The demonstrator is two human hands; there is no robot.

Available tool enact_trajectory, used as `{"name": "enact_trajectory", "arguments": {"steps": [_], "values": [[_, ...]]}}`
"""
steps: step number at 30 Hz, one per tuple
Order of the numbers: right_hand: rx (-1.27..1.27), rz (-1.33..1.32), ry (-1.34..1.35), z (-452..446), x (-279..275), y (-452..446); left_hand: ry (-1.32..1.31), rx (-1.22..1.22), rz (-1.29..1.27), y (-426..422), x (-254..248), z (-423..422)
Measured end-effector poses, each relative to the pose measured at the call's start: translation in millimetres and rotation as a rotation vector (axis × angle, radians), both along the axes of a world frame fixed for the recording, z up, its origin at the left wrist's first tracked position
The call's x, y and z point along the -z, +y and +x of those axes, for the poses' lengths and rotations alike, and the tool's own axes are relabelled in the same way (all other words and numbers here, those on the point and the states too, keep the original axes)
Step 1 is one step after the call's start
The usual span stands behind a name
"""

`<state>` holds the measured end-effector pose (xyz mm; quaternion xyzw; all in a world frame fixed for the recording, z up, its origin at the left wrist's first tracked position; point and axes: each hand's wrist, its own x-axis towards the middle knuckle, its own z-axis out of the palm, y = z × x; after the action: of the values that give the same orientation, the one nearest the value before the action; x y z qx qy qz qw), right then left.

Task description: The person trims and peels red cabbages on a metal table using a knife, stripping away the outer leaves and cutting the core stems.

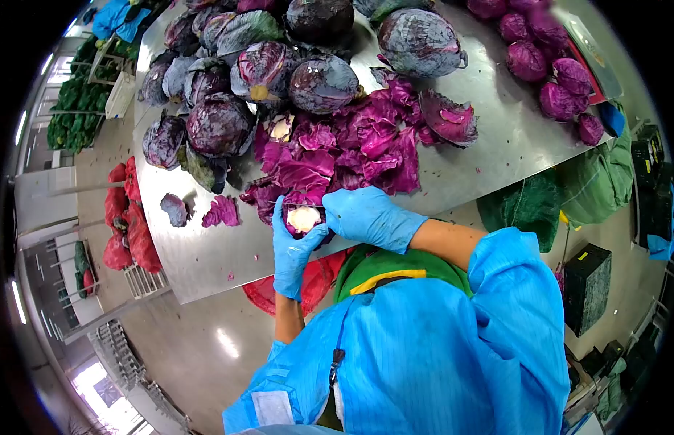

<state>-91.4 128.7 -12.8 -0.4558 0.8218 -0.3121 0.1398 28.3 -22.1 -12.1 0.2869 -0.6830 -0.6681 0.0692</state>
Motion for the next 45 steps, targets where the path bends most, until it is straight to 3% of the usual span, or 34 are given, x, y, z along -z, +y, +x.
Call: {"name": "enact_trajectory", "arguments": {"steps": [9, 12, 15, 19, 23, 27, 32, 36, 39, 40, 44, 45], "values": [[-0.063, 0.0, -0.029, -7, -3, 0, -0.052, 0.003, -0.14, -1, 6, -2], [-0.125, 0.005, 0.261, -17, -5, 1, -0.076, 0.008, -0.137, 0, 0, -5], [-0.129, 0.006, 0.334, -22, -3, 0, -0.042, -0.002, -0.132, 0, 9, -1], [0.14, -0.168, 0.157, 6, 26, 0, -0.005, -0.058, -0.141, 11, 4, 0], [0.286, -0.112, 0.027, 12, 29, 0, -0.026, -0.036, -0.143, 11, 9, 2], [0.371, 0.001, -0.112, -15, 34, 2, 0.102, 0.051, -0.508, 21, 13, 13], [0.34, -0.209, -0.832, -16, 2, 6, 0.118, -0.124, -0.025, 22, 1, 18], [0.275, -0.108, -1.226, -36, 1, -4, 0.356, 0.005, -0.447, 14, 21, 11], [0.192, -0.267, -1.043, -29, 11, -10, 0.34, 0.151, -0.57, 10, 15, 8], [0.184, -0.201, -1.159, -31, 8, -7, 0.369, 0.199, -0.427, 5, 11, 11], [-0.028, -0.333, -0.651, -28, 22, -6, 0.102, 0.107, -0.185, 6, 10, 10], [-0.03, -0.254, -0.725, -32, 16, -4, 0.103, 0.091, -0.146, 8, 10, 11]]}}
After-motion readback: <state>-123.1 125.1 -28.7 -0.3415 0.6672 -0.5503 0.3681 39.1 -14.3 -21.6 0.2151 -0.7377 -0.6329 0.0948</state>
